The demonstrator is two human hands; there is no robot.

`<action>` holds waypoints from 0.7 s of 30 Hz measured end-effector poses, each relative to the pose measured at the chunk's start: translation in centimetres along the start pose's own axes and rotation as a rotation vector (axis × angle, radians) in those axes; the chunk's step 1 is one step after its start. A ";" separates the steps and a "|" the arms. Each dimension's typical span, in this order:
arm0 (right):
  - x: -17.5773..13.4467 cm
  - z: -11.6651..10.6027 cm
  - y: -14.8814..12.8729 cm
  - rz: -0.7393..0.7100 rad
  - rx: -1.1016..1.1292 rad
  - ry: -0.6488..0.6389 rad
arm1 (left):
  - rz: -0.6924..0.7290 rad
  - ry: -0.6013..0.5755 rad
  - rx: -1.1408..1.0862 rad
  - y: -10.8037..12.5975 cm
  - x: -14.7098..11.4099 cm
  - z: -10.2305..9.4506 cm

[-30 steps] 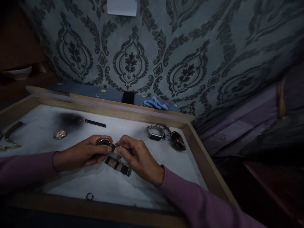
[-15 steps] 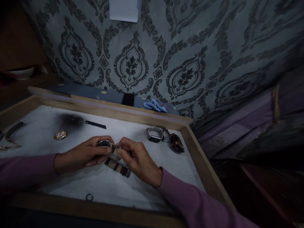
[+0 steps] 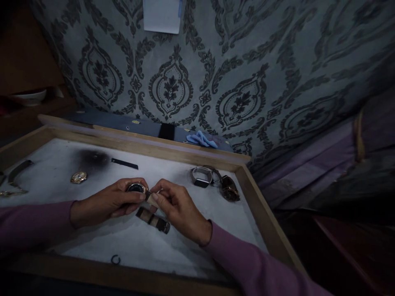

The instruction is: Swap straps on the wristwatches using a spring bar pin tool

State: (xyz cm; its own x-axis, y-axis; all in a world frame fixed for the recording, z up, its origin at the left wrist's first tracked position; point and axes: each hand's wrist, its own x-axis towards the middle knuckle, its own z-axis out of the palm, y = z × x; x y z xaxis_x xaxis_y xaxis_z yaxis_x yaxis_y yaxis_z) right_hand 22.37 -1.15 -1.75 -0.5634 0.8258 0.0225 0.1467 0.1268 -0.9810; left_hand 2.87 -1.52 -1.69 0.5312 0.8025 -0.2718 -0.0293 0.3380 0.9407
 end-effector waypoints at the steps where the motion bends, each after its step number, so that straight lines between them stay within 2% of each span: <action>1: 0.0 0.0 0.1 0.006 0.004 -0.002 | 0.001 0.003 0.002 0.0 0.0 0.0; 10: 0.2 -0.1 0.5 0.024 0.058 -0.047 | -0.016 -0.002 0.018 -0.2 0.0 -0.1; 21: 0.2 -0.1 0.6 0.025 0.071 -0.035 | 0.000 -0.022 0.023 -0.1 0.0 -0.1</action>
State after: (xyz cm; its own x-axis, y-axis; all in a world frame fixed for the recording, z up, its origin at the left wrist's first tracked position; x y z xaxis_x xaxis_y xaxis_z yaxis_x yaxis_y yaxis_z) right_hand 22.44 -0.84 -2.27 -0.5888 0.8083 -0.0078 0.1036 0.0659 -0.9924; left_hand 2.78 -1.54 -1.81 0.5500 0.7913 -0.2670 -0.0103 0.3261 0.9453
